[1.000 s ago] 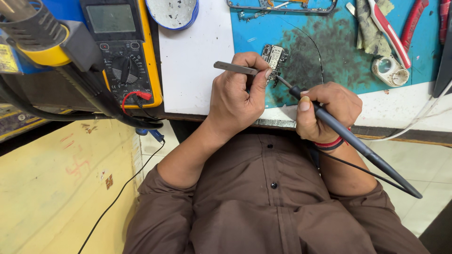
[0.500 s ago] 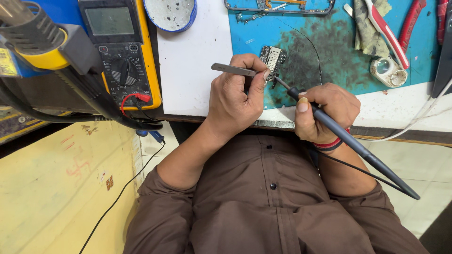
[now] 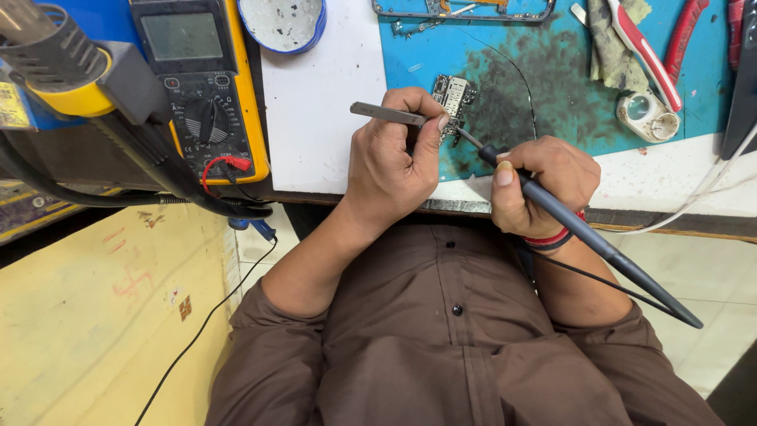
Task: The person uses a soldering iron and tweezers to apply solder to a small circuit board. They repeatedly heat and add solder to specific points on the board while holding it steady with the tweezers.
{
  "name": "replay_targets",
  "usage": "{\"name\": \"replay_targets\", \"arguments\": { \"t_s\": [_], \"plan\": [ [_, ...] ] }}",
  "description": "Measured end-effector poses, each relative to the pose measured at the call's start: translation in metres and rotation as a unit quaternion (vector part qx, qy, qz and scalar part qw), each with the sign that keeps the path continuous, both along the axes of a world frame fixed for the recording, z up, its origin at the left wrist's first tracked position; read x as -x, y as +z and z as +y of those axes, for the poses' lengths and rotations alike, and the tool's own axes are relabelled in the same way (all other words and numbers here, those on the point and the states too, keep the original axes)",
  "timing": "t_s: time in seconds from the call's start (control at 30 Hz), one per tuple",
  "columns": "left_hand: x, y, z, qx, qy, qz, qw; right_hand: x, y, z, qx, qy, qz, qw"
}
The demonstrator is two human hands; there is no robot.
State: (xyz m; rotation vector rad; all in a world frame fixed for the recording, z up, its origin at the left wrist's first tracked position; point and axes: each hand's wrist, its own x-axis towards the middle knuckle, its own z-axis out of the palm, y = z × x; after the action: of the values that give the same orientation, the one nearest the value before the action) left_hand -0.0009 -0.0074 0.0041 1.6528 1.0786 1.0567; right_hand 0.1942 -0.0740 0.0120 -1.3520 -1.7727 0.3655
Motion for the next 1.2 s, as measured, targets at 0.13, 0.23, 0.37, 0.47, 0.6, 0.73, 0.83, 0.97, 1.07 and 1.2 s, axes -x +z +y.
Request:
{"name": "replay_targets", "arguments": {
  "t_s": [0.13,0.23,0.37,0.47,0.6,0.73,0.83,0.97,1.07,1.2],
  "plan": [
    [-0.0002,0.0005,0.0003,0.009,0.000,-0.001,1.000,0.0006,0.0008,0.0007,-0.001,0.001,0.001,1.000],
    [0.0003,0.0010,0.0006,0.014,-0.002,0.000,1.000,0.0013,0.0008,0.0016,-0.006,0.000,-0.002,1.000],
    [0.0003,0.0017,0.0003,0.008,-0.002,-0.002,1.000,0.0007,0.0015,0.0022,-0.006,0.002,-0.003,1.000],
    [0.0017,0.0025,-0.0003,0.020,-0.003,0.001,1.000,0.0014,0.0027,0.0009,0.003,0.002,-0.004,1.000],
    [-0.0001,0.0022,0.0006,0.005,0.001,-0.005,1.000,0.0015,0.0027,0.0013,0.004,-0.001,-0.003,1.000],
    [0.0011,0.0018,0.0007,0.007,0.000,-0.002,1.000,0.0015,0.0025,0.0005,0.007,-0.003,0.001,1.000],
    [0.0005,0.0017,0.0000,0.010,-0.001,0.002,1.000,0.0009,0.0015,0.0002,0.003,-0.001,0.003,1.000],
    [-0.0003,0.0019,-0.0005,0.006,0.002,0.002,1.000,0.0000,-0.0004,0.0016,-0.010,0.002,0.002,1.000],
    [0.0000,0.0018,0.0000,0.014,0.002,0.008,1.000,-0.0002,-0.0008,0.0019,-0.011,0.003,-0.003,1.000],
    [0.0002,0.0019,-0.0001,0.011,0.001,0.002,1.000,0.0005,-0.0006,0.0016,-0.012,0.000,0.001,1.000]
  ]
}}
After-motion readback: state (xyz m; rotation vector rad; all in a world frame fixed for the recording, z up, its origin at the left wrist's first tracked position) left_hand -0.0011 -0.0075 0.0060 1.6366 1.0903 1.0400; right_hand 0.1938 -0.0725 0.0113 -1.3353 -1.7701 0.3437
